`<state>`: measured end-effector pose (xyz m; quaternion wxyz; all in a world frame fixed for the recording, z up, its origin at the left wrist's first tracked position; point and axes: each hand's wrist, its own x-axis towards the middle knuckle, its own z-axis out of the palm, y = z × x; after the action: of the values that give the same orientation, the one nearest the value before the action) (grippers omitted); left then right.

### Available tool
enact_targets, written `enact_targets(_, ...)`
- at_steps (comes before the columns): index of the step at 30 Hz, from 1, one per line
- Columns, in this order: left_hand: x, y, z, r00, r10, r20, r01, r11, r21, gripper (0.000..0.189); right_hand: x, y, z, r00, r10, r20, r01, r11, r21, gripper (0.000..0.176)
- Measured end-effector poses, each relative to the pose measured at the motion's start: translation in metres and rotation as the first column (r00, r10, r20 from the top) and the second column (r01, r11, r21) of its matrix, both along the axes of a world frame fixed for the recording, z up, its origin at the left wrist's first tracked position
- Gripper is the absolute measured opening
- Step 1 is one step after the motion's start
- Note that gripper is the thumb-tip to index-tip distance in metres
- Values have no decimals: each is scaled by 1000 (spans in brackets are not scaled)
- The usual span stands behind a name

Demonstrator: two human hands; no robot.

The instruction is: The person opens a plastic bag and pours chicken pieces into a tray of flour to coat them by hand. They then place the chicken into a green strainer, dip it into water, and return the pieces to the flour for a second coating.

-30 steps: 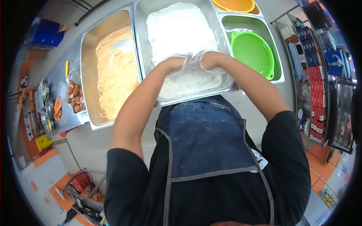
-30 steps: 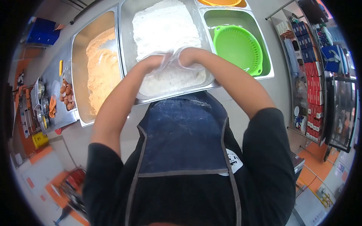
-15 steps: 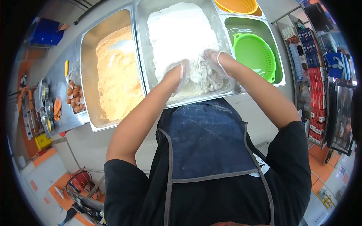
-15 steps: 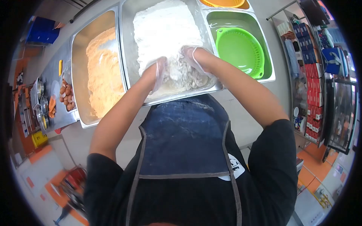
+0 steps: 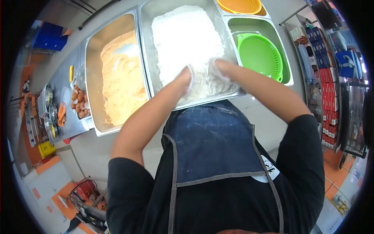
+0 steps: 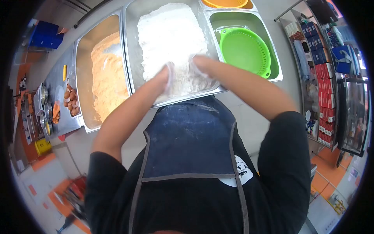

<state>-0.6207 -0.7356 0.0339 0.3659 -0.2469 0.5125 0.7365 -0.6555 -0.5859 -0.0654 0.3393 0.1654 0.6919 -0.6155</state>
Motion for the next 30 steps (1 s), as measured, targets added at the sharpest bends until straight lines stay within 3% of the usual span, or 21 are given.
enact_targets(3,-17,18,-88,989,43,-139,-41,999,15,36,9,-44,6,988,-44,-147,86,953,290,34)
enact_targets(4,-17,12,-74,986,-13,-167,18,999,33,28,-9,-37,-20,999,37,26,-39,995,91,33)
enact_targets(5,-14,6,-61,987,-11,-157,16,999,32,28,-10,-19,-46,999,39,36,-42,995,89,33)
enact_targets(7,-12,-5,-30,996,-31,-87,8,967,-253,24,-12,-4,23,868,373,-327,-308,922,233,32)
enact_targets(8,-13,-14,-29,995,-16,-100,-3,983,-186,25,-8,-5,60,935,226,-274,-181,967,182,33)
enact_targets(9,-13,-16,-17,994,-14,-104,-6,983,-183,25,-8,-3,64,933,229,-277,-182,966,185,33)
enact_targets(11,-6,-13,21,1000,12,-5,-12,991,-136,28,0,5,65,999,46,-5,-46,999,-20,32)
enact_targets(12,-2,-7,31,998,24,59,-24,1000,1,35,6,0,52,999,42,-6,-42,999,-18,32)
enact_targets(14,-8,8,-57,997,36,-72,-30,996,86,39,8,-21,-1,995,-97,-13,96,944,317,31)
enact_targets(15,-15,12,-87,980,57,-189,-25,986,167,45,-2,-29,-23,995,-93,-25,96,944,316,31)
enact_targets(17,-18,11,-74,972,-85,-219,114,986,124,46,-19,-36,-58,981,-108,160,124,988,-90,32)
enact_targets(19,-19,1,-44,998,-20,-53,13,993,-115,40,-18,-19,-6,999,-14,50,22,987,-158,31)
enact_targets(20,-9,-2,12,1000,-22,13,24,978,-205,39,-14,-9,27,999,25,25,-20,978,-206,32)
enact_targets(21,-12,-10,10,1000,-19,8,21,979,-204,39,-7,-3,56,998,63,-4,-62,966,-251,33)
enact_targets(22,-13,-18,5,998,-49,-26,49,999,-23,41,4,-4,79,987,-100,129,143,911,-387,35)
enact_targets(23,-13,-22,-1,995,-76,-65,86,984,157,44,5,-3,72,986,-104,128,146,911,-386,35)
enact_targets(25,-3,1,1,995,0,-102,2,1000,15,47,9,0,22,999,-30,-18,33,988,151,37)
enact_targets(26,-5,10,-20,993,85,-84,-80,994,68,47,5,-1,-35,997,-75,16,74,994,78,33)
enact_targets(27,-8,15,-40,984,168,-62,-159,980,120,47,-2,-11,-32,997,-78,2,78,994,75,33)
enact_targets(29,-11,14,-63,986,136,-99,-130,990,64,43,-5,-48,-15,956,-156,247,204,962,-180,32)
enact_targets(30,-9,6,-71,973,136,-188,-132,991,38,41,5,-51,16,977,-141,158,175,958,-225,30)
